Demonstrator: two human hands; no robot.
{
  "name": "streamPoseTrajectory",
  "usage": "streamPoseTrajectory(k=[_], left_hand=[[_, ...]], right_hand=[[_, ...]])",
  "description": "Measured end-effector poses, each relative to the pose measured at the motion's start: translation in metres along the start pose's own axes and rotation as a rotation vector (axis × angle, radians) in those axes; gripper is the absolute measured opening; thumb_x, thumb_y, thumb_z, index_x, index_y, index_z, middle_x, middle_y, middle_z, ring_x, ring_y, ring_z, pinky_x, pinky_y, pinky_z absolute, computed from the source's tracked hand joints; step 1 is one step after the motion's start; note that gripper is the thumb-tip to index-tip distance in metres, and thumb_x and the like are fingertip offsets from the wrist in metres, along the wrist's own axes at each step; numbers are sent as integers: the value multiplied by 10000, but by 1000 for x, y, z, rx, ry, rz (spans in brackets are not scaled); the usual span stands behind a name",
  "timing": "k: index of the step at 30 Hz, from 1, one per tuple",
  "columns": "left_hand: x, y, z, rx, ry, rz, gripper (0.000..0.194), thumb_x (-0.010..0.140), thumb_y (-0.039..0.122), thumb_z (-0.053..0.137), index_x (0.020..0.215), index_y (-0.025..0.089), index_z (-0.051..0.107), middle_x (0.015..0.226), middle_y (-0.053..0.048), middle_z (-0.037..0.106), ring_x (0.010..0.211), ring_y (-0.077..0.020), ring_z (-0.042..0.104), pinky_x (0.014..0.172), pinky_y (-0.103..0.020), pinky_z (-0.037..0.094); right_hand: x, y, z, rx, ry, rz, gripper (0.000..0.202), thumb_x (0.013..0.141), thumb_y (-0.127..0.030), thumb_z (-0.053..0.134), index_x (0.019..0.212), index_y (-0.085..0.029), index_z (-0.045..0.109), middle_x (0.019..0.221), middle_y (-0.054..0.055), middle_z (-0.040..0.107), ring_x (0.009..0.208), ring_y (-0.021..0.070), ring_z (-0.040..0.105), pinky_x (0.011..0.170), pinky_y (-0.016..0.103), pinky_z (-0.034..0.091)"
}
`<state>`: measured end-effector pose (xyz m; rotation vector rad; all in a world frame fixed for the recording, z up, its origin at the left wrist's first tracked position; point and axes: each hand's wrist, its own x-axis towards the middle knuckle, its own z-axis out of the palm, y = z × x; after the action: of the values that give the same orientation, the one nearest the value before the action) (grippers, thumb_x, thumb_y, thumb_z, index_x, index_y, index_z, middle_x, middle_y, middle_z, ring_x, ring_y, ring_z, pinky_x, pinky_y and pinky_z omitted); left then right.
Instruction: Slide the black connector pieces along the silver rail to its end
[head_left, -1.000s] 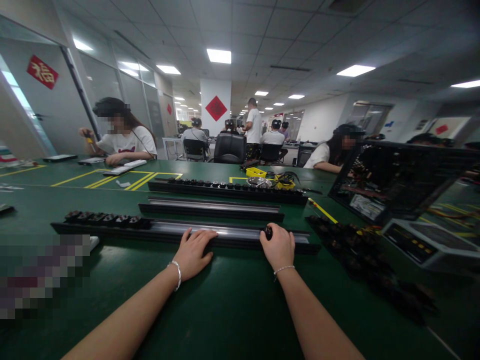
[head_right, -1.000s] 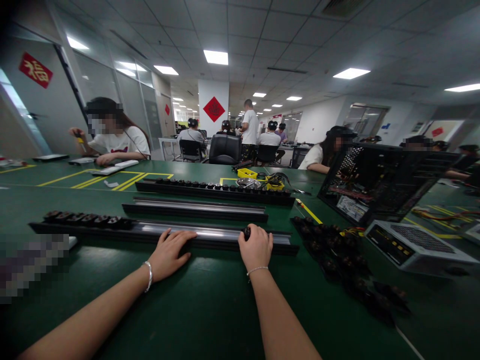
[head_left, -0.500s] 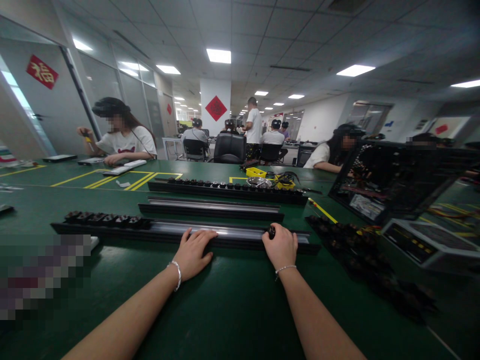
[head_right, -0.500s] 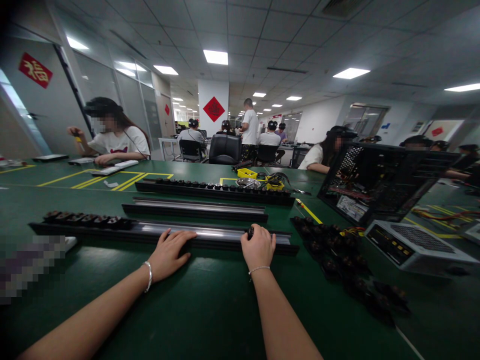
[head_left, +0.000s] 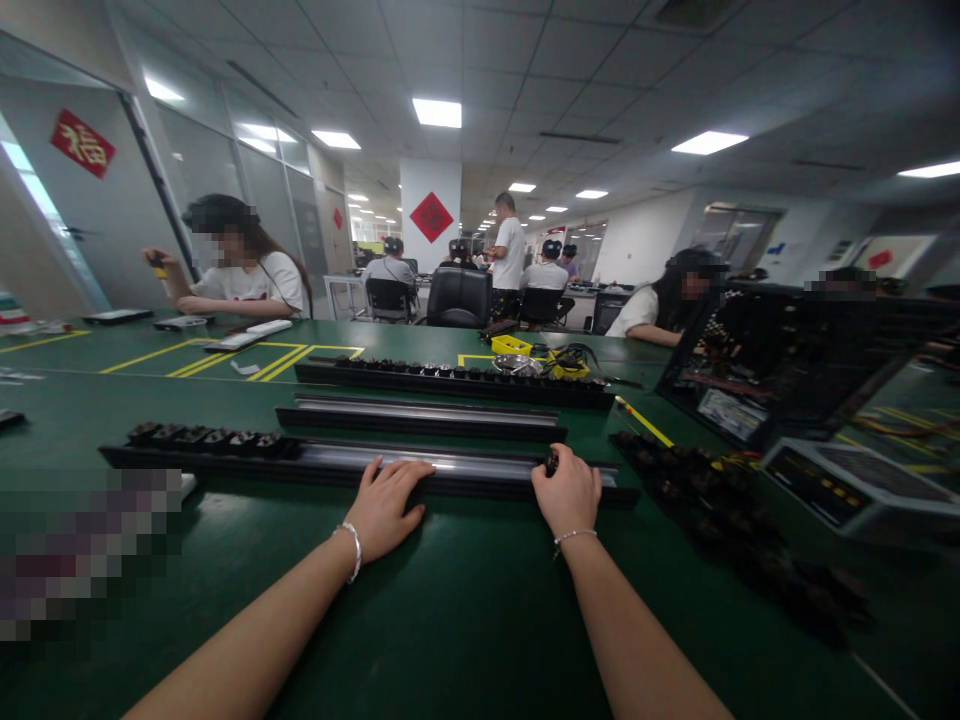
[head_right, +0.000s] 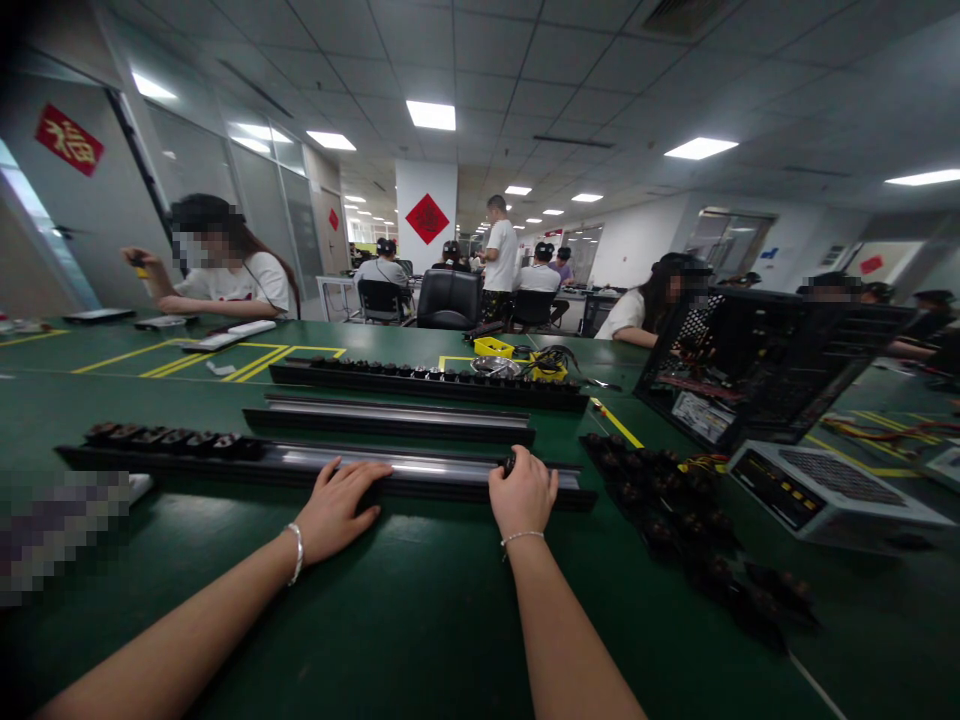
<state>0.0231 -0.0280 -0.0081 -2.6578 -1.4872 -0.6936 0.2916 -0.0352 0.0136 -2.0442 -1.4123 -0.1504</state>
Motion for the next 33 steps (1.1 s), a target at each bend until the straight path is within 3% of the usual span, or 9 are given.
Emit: streamPoseTrajectory(k=[33], left_hand=[[0, 0, 0, 5, 4, 3, 512, 738, 246, 492, 1232, 327, 386, 1255, 14, 531, 1183, -198, 416, 1062, -496, 83]], right_hand=[[7, 15, -9, -79, 9, 151, 407, 741, -223, 426, 1137, -178, 506, 1079, 84, 599, 1077, 220, 481, 1025, 451, 161]])
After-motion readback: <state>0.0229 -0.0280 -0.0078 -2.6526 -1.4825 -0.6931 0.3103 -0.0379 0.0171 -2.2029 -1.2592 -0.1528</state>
